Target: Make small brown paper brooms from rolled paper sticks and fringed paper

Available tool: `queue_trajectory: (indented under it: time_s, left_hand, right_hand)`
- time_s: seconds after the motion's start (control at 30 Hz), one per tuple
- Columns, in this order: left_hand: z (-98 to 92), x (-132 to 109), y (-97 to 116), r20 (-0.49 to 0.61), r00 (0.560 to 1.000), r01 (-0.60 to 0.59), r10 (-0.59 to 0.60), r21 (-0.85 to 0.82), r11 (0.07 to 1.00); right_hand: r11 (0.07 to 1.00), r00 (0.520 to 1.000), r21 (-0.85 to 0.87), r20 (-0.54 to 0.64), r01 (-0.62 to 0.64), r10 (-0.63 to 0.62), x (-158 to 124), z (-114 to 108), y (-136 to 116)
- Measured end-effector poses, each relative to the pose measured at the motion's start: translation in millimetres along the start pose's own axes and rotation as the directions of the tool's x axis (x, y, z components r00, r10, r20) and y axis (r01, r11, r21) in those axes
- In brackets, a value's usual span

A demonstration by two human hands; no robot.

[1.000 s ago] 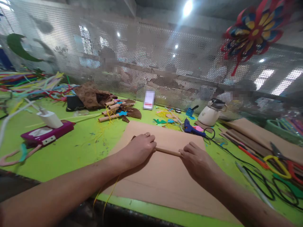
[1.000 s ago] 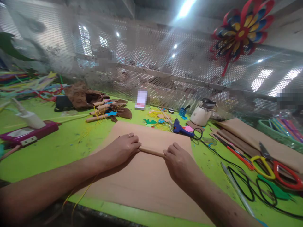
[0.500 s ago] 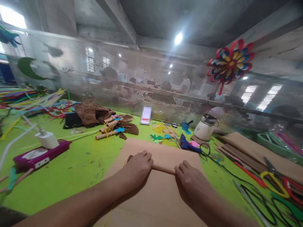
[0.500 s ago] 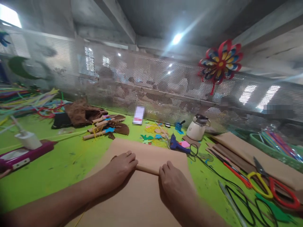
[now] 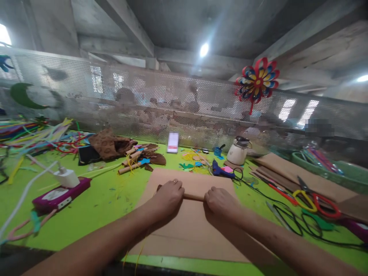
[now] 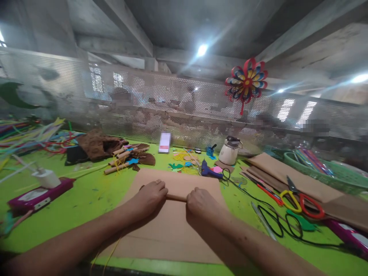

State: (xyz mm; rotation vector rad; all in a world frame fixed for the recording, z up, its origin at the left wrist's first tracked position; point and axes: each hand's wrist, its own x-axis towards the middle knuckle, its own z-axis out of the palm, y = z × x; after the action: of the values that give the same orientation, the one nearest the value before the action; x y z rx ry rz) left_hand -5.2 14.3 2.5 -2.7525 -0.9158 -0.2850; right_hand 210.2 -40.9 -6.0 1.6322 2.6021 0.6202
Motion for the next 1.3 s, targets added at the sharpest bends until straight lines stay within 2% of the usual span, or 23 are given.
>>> queue_trajectory:
  time_s: [0.2,0.4,0.57,0.87,1.03,1.13,1.17,1.23,1.3]
  left_hand:
    - [-14.2,-3.7,3.5,-0.013,0.997,-0.082,0.082,0.035,0.996]
    - [-14.0,4.0,-12.3,0.037,0.998,-0.039,0.041,-0.041,0.998]
    - [-9.6,4.9,-23.8,0.035,0.998,-0.046,0.049,-0.087,0.995]
    - [-34.1,2.8,-35.3,0.013,0.996,-0.082,0.085,-0.153,0.985]
    - [-33.8,5.2,-37.1,0.019,0.996,-0.080,0.085,-0.183,0.980]
    - [-37.4,6.8,-33.8,0.004,0.999,-0.043,0.044,-0.183,0.982]
    - [-40.8,6.4,-31.0,-0.018,0.999,-0.034,0.032,-0.180,0.983]
    - [-49.9,3.9,-22.0,-0.223,0.975,-0.059,0.020,-0.169,0.984]
    - [-57.6,-0.4,-8.4,-0.427,0.904,-0.106,0.003,-0.218,0.970]
  right_hand:
    - [0.998,0.998,0.004,-0.017,-0.057,0.057,8.0,-5.1,-4.2]
    - [0.992,0.983,0.025,-0.127,-0.128,0.130,2.8,4.3,-11.1]
    - [0.994,0.976,0.027,-0.187,-0.106,0.109,-1.1,10.4,-9.2]
    - [0.999,0.962,0.026,-0.269,-0.047,0.053,-5.8,-3.7,1.2]
    - [0.999,0.960,0.027,-0.278,-0.033,0.039,-8.1,-0.7,-1.8]
    - [0.997,0.957,0.065,-0.282,-0.047,0.064,-8.4,3.1,-1.7]
    - [0.995,0.954,0.089,-0.292,-0.049,0.073,-8.3,4.6,-0.4]
    - [0.989,0.944,0.143,-0.321,-0.032,0.077,-7.6,8.3,4.1]
    - [0.985,0.931,0.174,-0.360,0.003,0.061,-6.0,12.3,10.0]
